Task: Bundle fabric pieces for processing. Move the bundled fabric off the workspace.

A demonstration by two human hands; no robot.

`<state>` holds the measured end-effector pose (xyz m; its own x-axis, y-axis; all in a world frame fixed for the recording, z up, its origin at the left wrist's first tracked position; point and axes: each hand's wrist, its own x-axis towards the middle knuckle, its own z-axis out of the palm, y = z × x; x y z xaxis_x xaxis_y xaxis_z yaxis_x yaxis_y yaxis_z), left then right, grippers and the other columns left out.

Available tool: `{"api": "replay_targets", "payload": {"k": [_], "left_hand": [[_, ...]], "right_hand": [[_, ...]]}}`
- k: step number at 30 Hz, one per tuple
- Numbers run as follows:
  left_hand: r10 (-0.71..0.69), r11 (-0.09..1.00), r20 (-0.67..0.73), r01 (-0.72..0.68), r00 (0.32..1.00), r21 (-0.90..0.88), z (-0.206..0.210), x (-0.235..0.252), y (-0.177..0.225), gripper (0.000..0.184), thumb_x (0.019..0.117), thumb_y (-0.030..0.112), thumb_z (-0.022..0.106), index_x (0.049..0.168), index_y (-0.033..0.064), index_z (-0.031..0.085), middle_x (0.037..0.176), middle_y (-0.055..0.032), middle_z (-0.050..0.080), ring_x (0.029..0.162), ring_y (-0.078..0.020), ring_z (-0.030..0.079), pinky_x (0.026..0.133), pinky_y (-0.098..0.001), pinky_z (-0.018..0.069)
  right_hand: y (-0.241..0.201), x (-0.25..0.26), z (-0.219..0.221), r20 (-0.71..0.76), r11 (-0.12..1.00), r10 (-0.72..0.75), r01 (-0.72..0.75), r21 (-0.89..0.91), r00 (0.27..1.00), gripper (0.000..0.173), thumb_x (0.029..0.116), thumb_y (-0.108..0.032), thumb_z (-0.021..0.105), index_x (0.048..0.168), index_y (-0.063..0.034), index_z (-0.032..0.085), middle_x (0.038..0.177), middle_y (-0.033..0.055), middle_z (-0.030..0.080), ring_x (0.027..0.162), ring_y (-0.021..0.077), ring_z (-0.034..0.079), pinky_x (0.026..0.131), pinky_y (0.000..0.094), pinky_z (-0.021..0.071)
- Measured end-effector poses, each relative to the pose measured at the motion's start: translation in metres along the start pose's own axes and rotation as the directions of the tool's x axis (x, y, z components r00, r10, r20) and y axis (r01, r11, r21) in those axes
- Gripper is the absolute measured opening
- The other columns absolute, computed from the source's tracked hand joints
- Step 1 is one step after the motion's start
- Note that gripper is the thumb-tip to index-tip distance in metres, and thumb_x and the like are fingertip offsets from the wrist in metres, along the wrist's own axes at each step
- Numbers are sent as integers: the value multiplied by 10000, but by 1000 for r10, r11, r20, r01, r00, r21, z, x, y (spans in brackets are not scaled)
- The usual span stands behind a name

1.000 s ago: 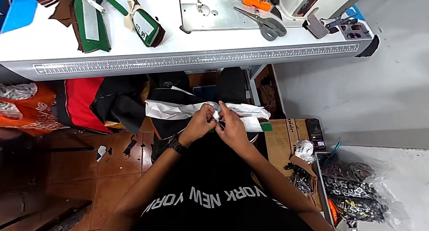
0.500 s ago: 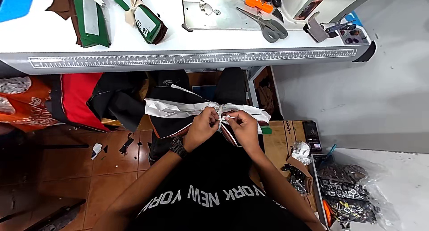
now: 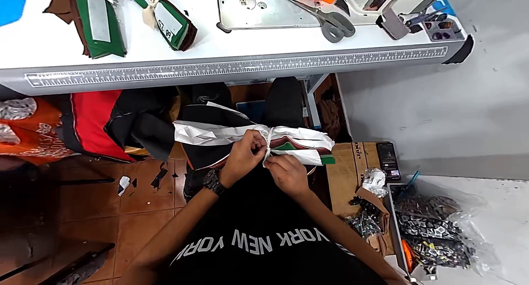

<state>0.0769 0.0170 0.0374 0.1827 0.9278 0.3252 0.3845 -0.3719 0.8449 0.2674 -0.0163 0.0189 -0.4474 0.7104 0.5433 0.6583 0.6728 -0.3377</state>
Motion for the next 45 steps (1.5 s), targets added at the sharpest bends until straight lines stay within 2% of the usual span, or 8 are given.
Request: {"api": "replay_targets", "payload": {"k": [6,15,20,24,27,34,40,45], "left_hand": [[59,916,206,-135,977,378,-6,6,30,156,943,17,649,1095,-12,625,912,-137,691,833,-266,712,769,-416,604],[26,915,379,-175,925,365,-17,8,34,174,928,15,667,1095,-6,623,927,-142,692,854,-280,717,773,-432,604],[305,878,277,-381,911,288,-11,-5,-6,63,954,42,615,989,-6,638,880,-124,687,847,-240,700,809,-372,597],[429,860,157,-455,890,231,-4,-16,-25,65,946,27,629,983,-19,603,951,-149,700,918,-242,711,862,-370,603],[442,859,116,-457,889,230,-5,-24,-20,79,920,3,641,973,-18,586,951,-151,682,912,-239,702,868,-356,595],[489,843,32,-482,872,239,-3,-31,-29,90,918,5,649,932,-2,560,936,-162,685,894,-245,704,846,-359,600],[515,818,36,-504,856,278,-4,-31,-30,83,941,20,645,940,-9,567,955,-178,691,927,-266,711,880,-370,593],[545,800,17,-526,838,290,0,-29,-31,93,945,32,642,952,-6,558,924,-168,684,902,-258,713,863,-373,599]], "right_hand": [[-5,2,4,6,996,-75,75,-52,997,160,930,-86,631,867,-133,771,961,14,757,861,204,696,761,350,564],[-4,-5,4,34,998,-65,66,-13,997,136,939,-104,651,885,-135,772,987,15,762,889,204,707,745,347,572],[-1,-8,0,73,998,-11,6,67,997,153,970,-147,640,935,-133,789,1057,19,760,981,196,709,832,342,586],[-5,2,-15,35,962,166,-169,214,986,105,931,-126,672,988,-83,748,1036,43,751,983,169,715,864,337,607],[-6,25,-24,35,954,225,-228,195,974,232,908,-56,694,1137,-25,672,978,64,731,899,197,706,818,370,609],[-3,62,-17,311,994,70,-91,56,948,653,907,-70,650,1522,-31,433,887,26,718,831,245,677,792,434,557],[-3,82,-18,461,999,34,-45,13,887,793,869,-66,697,1582,-67,349,826,69,687,808,280,669,784,448,548],[-2,78,-18,432,999,40,-49,8,901,782,777,-99,785,1487,-34,462,875,91,712,850,301,686,803,462,556]]}}
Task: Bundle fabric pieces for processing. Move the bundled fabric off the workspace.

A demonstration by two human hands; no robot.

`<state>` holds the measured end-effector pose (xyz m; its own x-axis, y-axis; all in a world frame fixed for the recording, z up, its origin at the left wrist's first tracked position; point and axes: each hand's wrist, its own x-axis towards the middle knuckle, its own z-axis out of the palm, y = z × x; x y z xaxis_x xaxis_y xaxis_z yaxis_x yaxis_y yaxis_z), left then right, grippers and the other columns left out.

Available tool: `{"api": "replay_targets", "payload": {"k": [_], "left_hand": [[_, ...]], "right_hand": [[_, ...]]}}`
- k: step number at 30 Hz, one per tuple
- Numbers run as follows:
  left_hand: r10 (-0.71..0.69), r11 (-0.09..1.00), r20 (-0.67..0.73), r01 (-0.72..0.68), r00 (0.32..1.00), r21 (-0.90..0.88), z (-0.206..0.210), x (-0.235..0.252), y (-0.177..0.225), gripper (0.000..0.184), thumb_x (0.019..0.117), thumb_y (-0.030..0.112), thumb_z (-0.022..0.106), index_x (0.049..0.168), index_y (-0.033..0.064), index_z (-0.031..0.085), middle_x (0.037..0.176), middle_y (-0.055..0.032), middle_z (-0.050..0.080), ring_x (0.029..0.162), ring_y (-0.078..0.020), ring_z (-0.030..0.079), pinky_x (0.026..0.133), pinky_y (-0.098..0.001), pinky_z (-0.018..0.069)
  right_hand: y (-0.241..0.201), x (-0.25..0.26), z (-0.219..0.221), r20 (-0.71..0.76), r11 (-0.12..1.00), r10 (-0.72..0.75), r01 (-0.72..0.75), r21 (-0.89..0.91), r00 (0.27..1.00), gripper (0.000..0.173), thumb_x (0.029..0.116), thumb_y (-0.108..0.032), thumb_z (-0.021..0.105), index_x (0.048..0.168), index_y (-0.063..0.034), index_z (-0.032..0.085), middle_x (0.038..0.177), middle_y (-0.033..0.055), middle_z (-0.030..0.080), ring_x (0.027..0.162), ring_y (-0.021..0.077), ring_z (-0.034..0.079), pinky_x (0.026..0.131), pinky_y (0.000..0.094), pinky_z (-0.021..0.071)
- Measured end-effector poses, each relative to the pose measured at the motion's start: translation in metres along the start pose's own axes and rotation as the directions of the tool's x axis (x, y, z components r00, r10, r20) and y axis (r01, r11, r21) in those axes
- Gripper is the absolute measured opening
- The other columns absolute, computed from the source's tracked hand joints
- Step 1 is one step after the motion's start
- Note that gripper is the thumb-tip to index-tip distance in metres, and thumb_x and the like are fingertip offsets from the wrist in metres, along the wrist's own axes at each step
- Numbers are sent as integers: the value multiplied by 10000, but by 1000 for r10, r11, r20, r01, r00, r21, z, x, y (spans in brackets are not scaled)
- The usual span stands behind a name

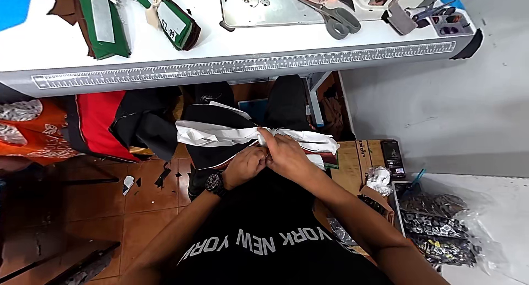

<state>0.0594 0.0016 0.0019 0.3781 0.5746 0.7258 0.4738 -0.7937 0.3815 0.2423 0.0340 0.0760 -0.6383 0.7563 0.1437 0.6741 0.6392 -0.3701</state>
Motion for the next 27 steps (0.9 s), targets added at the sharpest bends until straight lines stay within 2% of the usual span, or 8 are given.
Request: {"api": "replay_targets", "payload": {"k": [4,6,10,14,18,22,24,27], "left_hand": [[-17,999,7,17,1000,-44,-1,1,2,73,945,17,620,943,-6,551,919,-163,674,899,-251,707,868,-360,597],[-29,998,21,30,999,-57,-4,4,4,71,937,7,618,935,-11,550,910,-166,670,902,-255,707,872,-359,594],[-17,999,-14,16,1000,-35,0,0,2,88,931,5,642,944,-9,555,939,-171,689,924,-250,718,885,-360,600],[-15,1000,-21,15,1000,-23,3,-2,1,90,923,9,644,943,-5,557,933,-164,687,925,-249,716,885,-360,599],[-31,999,-15,30,999,-40,2,0,1,73,921,-1,635,929,-6,562,928,-164,691,929,-252,715,885,-359,597],[-26,999,-5,26,1000,-39,0,3,3,75,932,-1,629,952,-19,558,941,-175,687,944,-253,718,902,-358,592],[-24,999,-8,24,1000,-38,2,2,1,83,929,1,633,950,-11,554,936,-166,685,933,-245,714,892,-353,595],[-43,997,-4,43,999,-57,3,1,0,84,908,0,647,921,-10,565,936,-173,700,946,-262,724,893,-374,602]], "right_hand": [[3,-18,0,-89,990,108,-99,99,990,679,806,-34,687,1453,-2,486,846,41,687,803,239,674,792,436,573],[3,-20,-1,-106,986,118,-104,132,987,720,821,-26,676,1499,-3,435,845,31,677,775,224,658,765,423,574],[3,-10,-3,-71,996,15,-8,92,997,811,840,-58,698,1566,-14,338,893,31,703,833,241,671,795,434,565],[5,-9,-3,-61,995,-78,75,-61,995,731,858,-87,694,1527,-1,411,844,74,689,776,276,652,737,423,535],[13,-21,-6,-163,998,49,-44,33,986,670,848,-57,651,1482,14,447,856,47,692,793,252,671,733,442,568],[5,-20,-2,-163,999,-35,40,29,986,730,850,-80,696,1523,-17,421,996,36,729,908,252,671,811,438,550],[6,-18,0,-150,998,-66,67,1,986,682,876,-68,679,1517,-29,452,913,40,714,838,249,660,781,433,538],[17,-24,-17,-176,986,114,-89,141,978,676,877,-23,668,1507,6,424,877,62,699,796,235,672,753,442,586]]}}
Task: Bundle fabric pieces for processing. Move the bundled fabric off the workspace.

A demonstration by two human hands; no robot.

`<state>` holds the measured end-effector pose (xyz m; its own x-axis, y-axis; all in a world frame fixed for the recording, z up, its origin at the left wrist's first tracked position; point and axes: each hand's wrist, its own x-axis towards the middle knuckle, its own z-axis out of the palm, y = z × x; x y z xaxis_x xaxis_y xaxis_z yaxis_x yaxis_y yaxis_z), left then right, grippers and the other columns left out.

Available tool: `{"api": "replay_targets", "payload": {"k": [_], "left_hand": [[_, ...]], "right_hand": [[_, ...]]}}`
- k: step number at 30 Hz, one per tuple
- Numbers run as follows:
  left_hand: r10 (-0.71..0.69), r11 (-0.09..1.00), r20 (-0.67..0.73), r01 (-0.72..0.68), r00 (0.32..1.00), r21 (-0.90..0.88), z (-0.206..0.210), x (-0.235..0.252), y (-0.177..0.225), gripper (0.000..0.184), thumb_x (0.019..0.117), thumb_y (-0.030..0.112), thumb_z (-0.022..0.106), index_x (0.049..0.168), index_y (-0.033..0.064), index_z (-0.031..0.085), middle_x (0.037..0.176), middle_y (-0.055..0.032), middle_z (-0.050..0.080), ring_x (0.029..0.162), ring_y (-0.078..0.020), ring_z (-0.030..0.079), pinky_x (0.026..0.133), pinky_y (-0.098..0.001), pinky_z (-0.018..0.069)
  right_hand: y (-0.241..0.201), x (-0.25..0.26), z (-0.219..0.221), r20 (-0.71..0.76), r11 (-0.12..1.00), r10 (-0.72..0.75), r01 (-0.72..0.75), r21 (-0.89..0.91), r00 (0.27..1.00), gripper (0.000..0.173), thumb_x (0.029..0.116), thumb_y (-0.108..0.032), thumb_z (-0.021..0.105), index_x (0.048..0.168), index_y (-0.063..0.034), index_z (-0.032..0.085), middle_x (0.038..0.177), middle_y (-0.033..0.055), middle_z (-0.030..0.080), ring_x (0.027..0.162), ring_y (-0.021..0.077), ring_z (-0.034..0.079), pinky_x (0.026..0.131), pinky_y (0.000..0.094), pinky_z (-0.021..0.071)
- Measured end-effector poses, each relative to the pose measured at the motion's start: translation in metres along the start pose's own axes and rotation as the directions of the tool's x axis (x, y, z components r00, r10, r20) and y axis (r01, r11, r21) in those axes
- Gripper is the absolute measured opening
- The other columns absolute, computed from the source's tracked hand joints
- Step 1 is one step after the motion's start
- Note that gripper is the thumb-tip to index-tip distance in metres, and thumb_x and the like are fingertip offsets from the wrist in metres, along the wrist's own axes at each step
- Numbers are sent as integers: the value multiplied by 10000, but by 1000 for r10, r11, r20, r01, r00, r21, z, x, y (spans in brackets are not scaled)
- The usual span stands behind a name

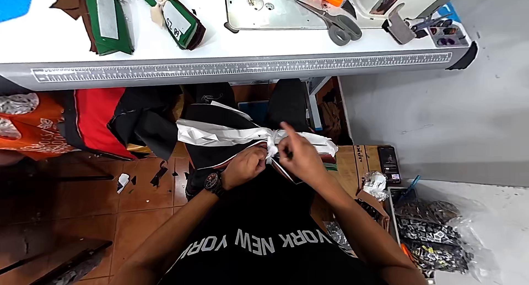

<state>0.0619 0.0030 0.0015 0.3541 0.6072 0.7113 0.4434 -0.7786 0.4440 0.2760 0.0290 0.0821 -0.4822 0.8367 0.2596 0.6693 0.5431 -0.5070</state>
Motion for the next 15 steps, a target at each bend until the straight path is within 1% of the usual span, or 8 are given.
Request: {"api": "replay_targets", "payload": {"k": [2,3,5,6,8,11,13,15], "left_hand": [[-8,1000,9,8,1000,4,-2,0,1,77,904,2,643,913,-9,566,922,-167,693,932,-255,720,890,-368,599],[-5,1000,10,5,1000,1,-1,0,1,79,904,-1,642,913,-9,564,916,-165,688,920,-251,716,883,-365,600],[-6,1000,14,7,1000,-10,-1,0,0,88,907,-3,646,925,-11,560,924,-166,687,928,-252,715,888,-367,598],[-15,1000,18,16,1000,-13,-2,0,0,91,907,-1,650,932,-12,564,932,-166,690,938,-252,716,894,-370,598],[-49,998,22,50,999,-24,-1,-1,0,93,890,2,662,934,-13,581,914,-154,690,914,-242,716,877,-370,603],[-139,990,44,141,989,-29,-1,0,0,76,881,20,648,934,-1,597,875,-119,670,785,-189,673,755,-331,602],[-234,972,78,235,969,-8,-4,-1,4,91,880,36,637,958,0,605,839,-93,650,711,-157,632,678,-303,583],[-328,942,135,334,935,-25,-7,2,9,200,892,90,642,1059,-17,616,811,-74,631,680,-145,602,645,-300,563]], "right_hand": [[7,-4,-9,-126,991,122,-115,63,985,701,847,-17,679,1496,22,417,881,78,674,763,225,638,677,412,565],[8,-4,-10,-156,989,136,-126,72,978,697,838,-31,684,1485,14,432,897,74,659,793,223,622,686,396,547],[3,-4,-4,-101,999,28,-24,42,994,570,823,-102,734,1364,-6,581,1042,101,687,978,278,650,823,456,562],[-1,-5,2,-38,999,-35,36,8,999,461,835,-184,768,1271,-64,679,1161,105,678,1098,305,628,894,494,543],[0,-7,16,54,989,-121,125,-81,991,246,911,-281,741,1127,-163,754,1292,70,659,1201,302,597,929,507,518],[13,-7,14,-78,999,-46,46,3,996,137,971,-155,634,1016,-128,760,1173,44,708,1137,245,645,919,465,542],[19,-2,8,-150,997,24,-12,80,988,175,977,-139,606,1044,-117,766,1154,54,709,1126,241,636,951,450,529],[17,6,4,-53,998,-15,19,65,998,243,989,-111,577,1113,-152,782,1228,64,675,1178,268,595,986,468,504]]}}
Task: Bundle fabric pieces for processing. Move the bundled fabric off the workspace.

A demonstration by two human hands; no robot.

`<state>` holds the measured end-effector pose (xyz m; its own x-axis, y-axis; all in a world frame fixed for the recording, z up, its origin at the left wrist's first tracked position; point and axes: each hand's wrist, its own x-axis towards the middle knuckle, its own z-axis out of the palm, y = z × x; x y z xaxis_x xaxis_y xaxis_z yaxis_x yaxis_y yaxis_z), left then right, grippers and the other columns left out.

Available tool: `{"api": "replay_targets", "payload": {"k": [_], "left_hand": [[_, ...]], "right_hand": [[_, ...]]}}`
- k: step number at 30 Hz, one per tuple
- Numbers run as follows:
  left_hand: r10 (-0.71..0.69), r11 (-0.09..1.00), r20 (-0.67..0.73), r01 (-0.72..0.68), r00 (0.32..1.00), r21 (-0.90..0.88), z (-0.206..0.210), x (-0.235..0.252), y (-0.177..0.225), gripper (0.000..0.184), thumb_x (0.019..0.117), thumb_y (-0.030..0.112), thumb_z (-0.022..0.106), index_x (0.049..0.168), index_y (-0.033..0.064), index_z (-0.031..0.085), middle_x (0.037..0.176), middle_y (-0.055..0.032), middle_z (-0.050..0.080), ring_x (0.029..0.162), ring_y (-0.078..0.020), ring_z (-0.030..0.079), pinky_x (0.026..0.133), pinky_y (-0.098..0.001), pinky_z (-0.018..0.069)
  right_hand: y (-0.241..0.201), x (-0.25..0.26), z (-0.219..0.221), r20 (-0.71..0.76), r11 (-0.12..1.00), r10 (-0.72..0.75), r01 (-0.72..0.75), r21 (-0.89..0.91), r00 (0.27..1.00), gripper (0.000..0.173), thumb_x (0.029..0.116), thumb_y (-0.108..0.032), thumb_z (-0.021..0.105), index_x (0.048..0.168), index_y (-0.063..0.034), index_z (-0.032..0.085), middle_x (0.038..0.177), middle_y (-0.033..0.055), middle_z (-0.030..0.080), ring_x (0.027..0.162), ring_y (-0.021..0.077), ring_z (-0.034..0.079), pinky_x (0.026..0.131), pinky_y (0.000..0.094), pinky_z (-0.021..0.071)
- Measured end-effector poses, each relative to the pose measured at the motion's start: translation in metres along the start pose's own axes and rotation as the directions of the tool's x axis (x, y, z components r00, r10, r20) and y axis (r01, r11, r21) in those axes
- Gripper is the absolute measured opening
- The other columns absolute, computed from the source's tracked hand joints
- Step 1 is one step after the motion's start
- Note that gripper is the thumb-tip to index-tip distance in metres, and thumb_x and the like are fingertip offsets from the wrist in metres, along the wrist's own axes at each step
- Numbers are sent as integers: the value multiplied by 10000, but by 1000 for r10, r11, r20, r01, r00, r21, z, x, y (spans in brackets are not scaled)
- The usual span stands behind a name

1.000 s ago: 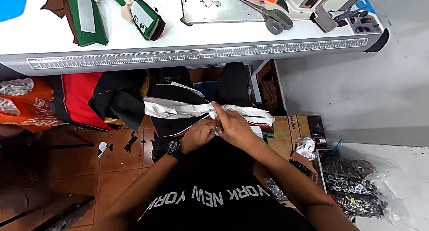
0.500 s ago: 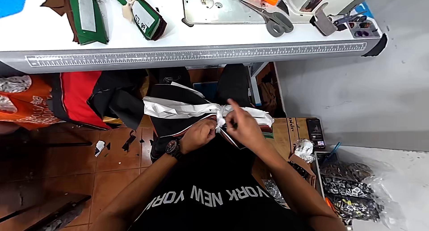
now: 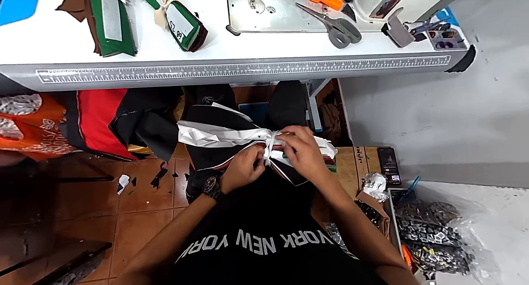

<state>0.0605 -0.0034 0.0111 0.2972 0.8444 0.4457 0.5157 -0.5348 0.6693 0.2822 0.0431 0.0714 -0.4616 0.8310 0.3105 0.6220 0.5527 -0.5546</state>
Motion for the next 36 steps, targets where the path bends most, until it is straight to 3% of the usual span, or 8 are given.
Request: {"api": "replay_targets", "payload": {"k": [3,8,13,23,25,29,34,36], "left_hand": [[-86,996,112,85,990,18,-8,1,12,467,893,275,782,1210,-19,605,927,-111,645,787,-198,636,726,-372,570],[-26,996,249,3,968,92,-10,2,5,237,955,266,704,1088,73,740,1034,-87,693,943,-201,692,837,-385,600],[30,999,261,-36,965,17,-14,-3,-1,223,995,208,638,1141,74,742,1002,-65,696,931,-168,688,845,-345,596],[-8,1000,356,16,934,-19,-22,-11,-2,236,1025,190,586,1183,104,738,1014,-59,707,918,-163,697,836,-355,603],[11,998,381,12,925,-58,-29,-13,-1,229,1024,220,599,1156,111,751,971,-45,700,875,-147,683,804,-340,597],[-19,999,231,29,973,-39,-65,-9,6,237,1027,262,589,1082,123,773,989,-3,729,937,-105,692,863,-323,596],[-132,937,151,74,980,342,-93,21,-29,238,1006,182,608,1154,65,754,1218,-110,718,1193,-306,652,1045,-535,494],[-160,895,238,40,958,444,-96,32,-43,380,932,248,730,1283,106,705,1388,-114,636,1355,-353,536,1148,-660,329]], "right_hand": [[-5,12,8,241,979,-69,112,-171,968,253,942,-104,613,1095,-231,770,1321,61,632,1231,317,565,927,522,512],[-2,29,-4,473,921,-90,254,-295,876,124,834,-285,691,839,-163,713,1280,75,591,1216,314,527,855,491,493],[12,40,-6,483,938,-237,327,-112,843,211,879,-198,663,1069,-226,751,1241,35,632,1215,281,566,880,479,528],[39,61,-31,529,947,-161,282,-157,833,170,808,-301,737,804,-130,735,1186,64,663,1225,302,569,933,553,509],[74,61,-51,368,979,111,-39,-198,923,202,901,-216,720,876,-16,722,1143,175,676,1075,362,655,876,606,547],[96,60,-78,33,767,564,-510,-390,825,276,953,-256,695,1034,6,722,1176,278,665,1113,514,618,847,733,480],[53,83,-33,299,972,214,-234,33,930,300,957,-288,701,1132,-45,724,1205,172,682,1145,331,652,966,575,531],[45,98,-4,517,967,60,-178,183,854,516,891,-362,783,1306,-79,664,1338,146,634,1258,295,599,1058,545,490]]}}
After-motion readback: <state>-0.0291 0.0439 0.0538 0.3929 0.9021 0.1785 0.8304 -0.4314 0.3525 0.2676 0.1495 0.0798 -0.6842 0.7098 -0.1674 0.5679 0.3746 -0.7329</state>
